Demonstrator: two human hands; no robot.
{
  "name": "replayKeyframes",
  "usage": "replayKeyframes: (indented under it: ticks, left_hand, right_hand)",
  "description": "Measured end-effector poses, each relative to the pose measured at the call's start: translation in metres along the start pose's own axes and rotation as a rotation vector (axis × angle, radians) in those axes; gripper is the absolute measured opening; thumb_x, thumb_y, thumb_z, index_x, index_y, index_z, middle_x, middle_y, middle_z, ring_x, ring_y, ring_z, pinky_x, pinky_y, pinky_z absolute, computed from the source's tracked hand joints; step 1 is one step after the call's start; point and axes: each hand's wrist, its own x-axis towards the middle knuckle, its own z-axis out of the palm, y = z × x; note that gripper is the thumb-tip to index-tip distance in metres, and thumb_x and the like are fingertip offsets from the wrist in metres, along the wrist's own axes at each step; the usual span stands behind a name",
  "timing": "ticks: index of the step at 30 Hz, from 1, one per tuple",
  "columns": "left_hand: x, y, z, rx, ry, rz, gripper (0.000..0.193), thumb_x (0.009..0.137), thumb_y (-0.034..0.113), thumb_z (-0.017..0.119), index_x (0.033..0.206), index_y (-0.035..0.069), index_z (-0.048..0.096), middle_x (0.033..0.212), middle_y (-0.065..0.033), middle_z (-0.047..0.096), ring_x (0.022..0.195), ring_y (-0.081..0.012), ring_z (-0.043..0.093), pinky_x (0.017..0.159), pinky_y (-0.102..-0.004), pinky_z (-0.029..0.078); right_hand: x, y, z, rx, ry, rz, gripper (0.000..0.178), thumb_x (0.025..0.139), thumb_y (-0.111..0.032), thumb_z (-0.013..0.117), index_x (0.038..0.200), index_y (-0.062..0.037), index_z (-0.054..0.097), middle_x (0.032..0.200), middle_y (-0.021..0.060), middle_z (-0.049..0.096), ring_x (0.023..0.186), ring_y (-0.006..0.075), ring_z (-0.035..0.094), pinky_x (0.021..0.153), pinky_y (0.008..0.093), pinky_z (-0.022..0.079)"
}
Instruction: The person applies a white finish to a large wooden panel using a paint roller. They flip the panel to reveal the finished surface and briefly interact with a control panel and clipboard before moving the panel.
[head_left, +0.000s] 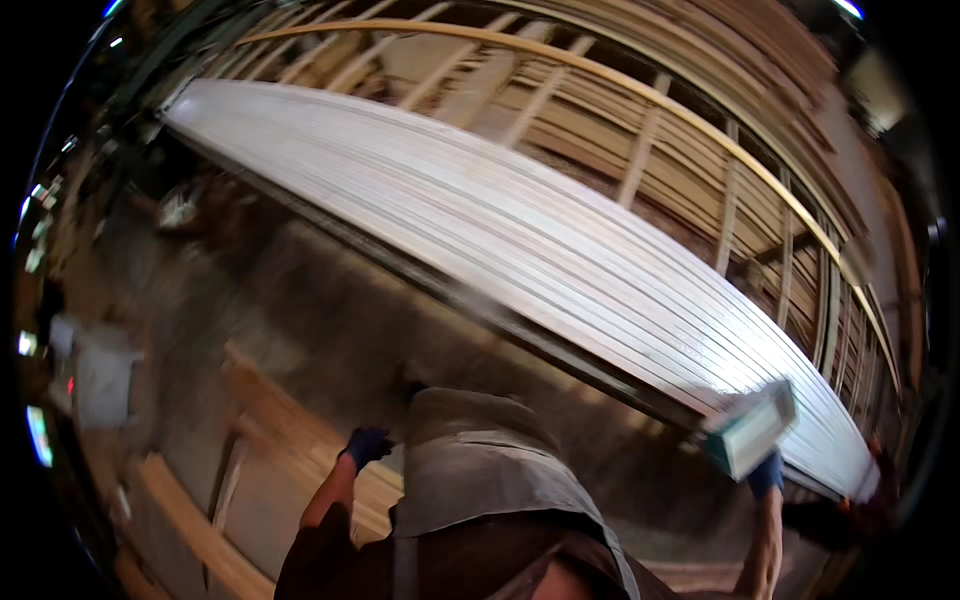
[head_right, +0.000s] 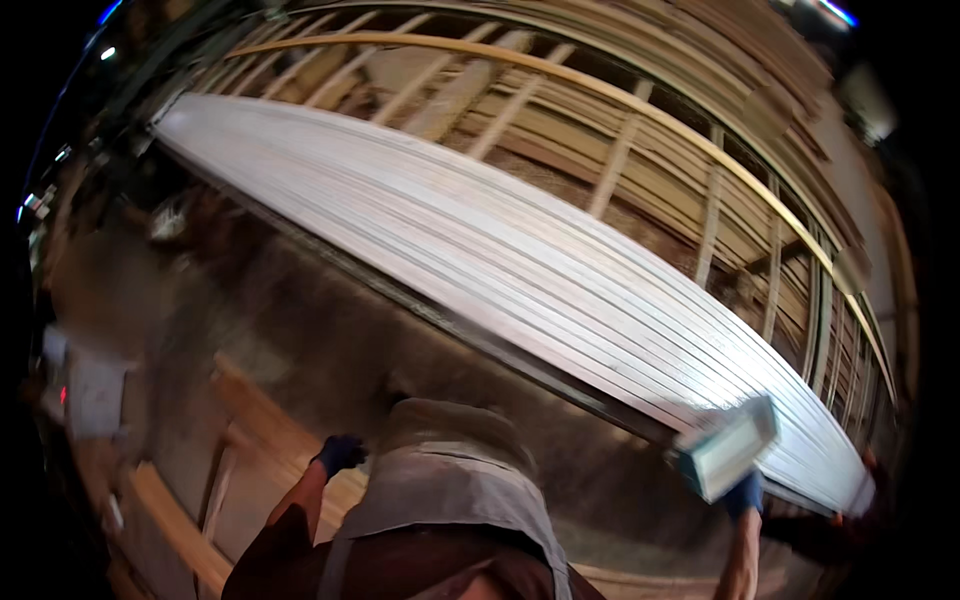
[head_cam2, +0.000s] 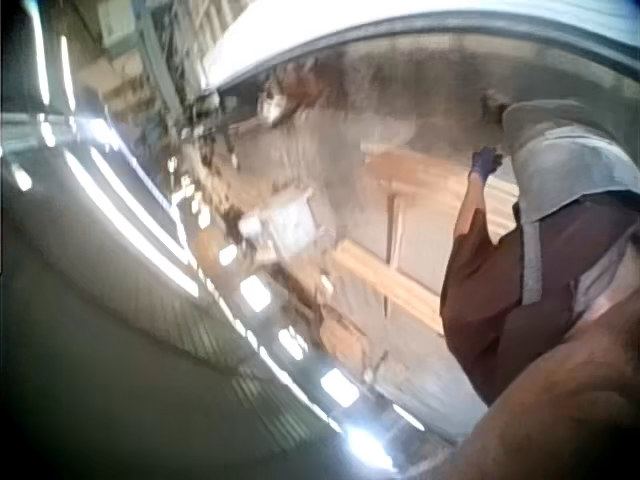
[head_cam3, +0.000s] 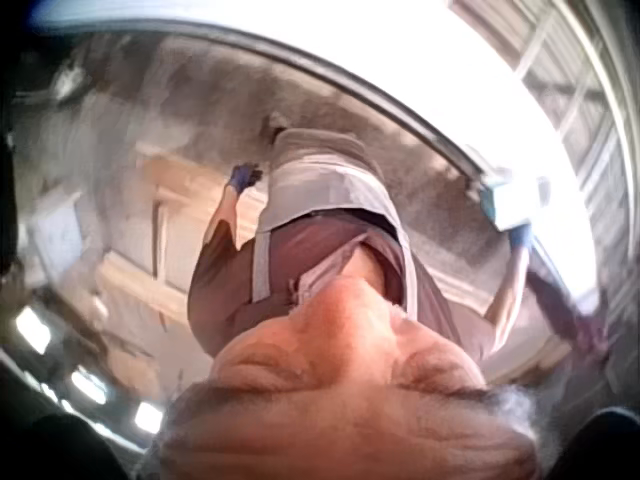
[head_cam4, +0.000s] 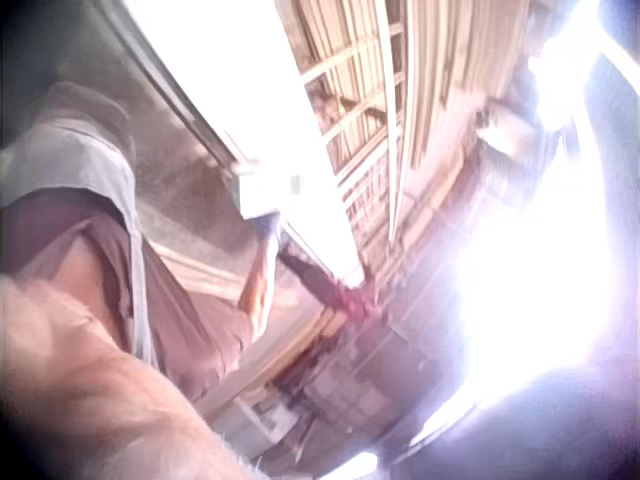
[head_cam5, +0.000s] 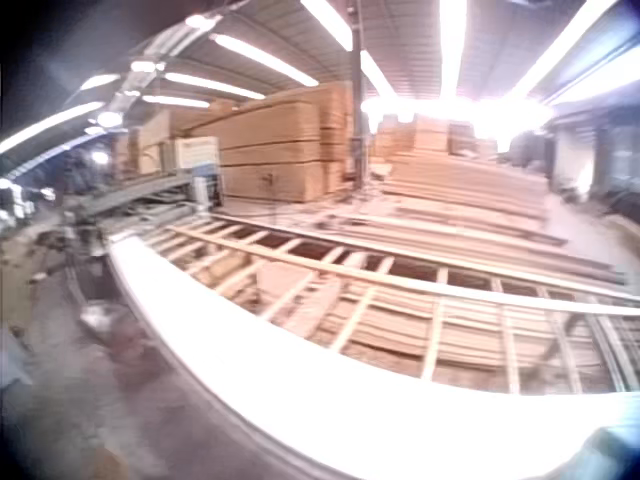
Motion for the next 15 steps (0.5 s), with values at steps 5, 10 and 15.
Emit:
replayKeyframes:
  ticks: [5, 10, 15]
  left_hand:
    - [0.048, -0.037, -0.003, 0.273, 0.09, 0.247, 0.031, 0.088, 0.036, 0.055, 0.102, 0.011, 0.068, 0.089, -0.0119, 0.07, 0.071, -0.0281, 0.064, 0.062, -0.0411, 0.052]
    - [0.042, -0.042, -0.017, 0.514, 0.053, 0.282, 0.031, 0.086, 0.036, 0.057, 0.102, 0.011, 0.068, 0.089, -0.0111, 0.07, 0.072, -0.0279, 0.065, 0.063, -0.0404, 0.052]
    - [0.023, -0.098, 0.001, 0.718, 0.1, 0.443, 0.026, 0.086, 0.033, 0.057, 0.097, 0.013, 0.07, 0.093, -0.0084, 0.07, 0.084, -0.0261, 0.064, 0.075, -0.0404, 0.05]
  right_hand:
    - [0.033, -0.145, 0.051, -0.244, -0.109, -0.07, 0.026, 0.079, -0.025, 0.063, 0.066, -0.004, 0.07, 0.061, 0.018, 0.063, 0.052, 0.0285, 0.06, 0.054, 0.0416, 0.049]
    - [0.05, -0.238, 0.018, -0.112, -0.085, -0.241, 0.024, 0.079, -0.024, 0.062, 0.088, -0.0032, 0.07, 0.081, 0.0217, 0.068, 0.073, 0.0362, 0.069, 0.069, 0.0451, 0.054]
    - [0.075, -0.243, 0.018, -0.204, -0.201, -0.223, 0.02, 0.08, -0.023, 0.062, 0.079, -0.0055, 0.07, 0.081, 0.0198, 0.069, 0.074, 0.0353, 0.068, 0.07, 0.0441, 0.054]
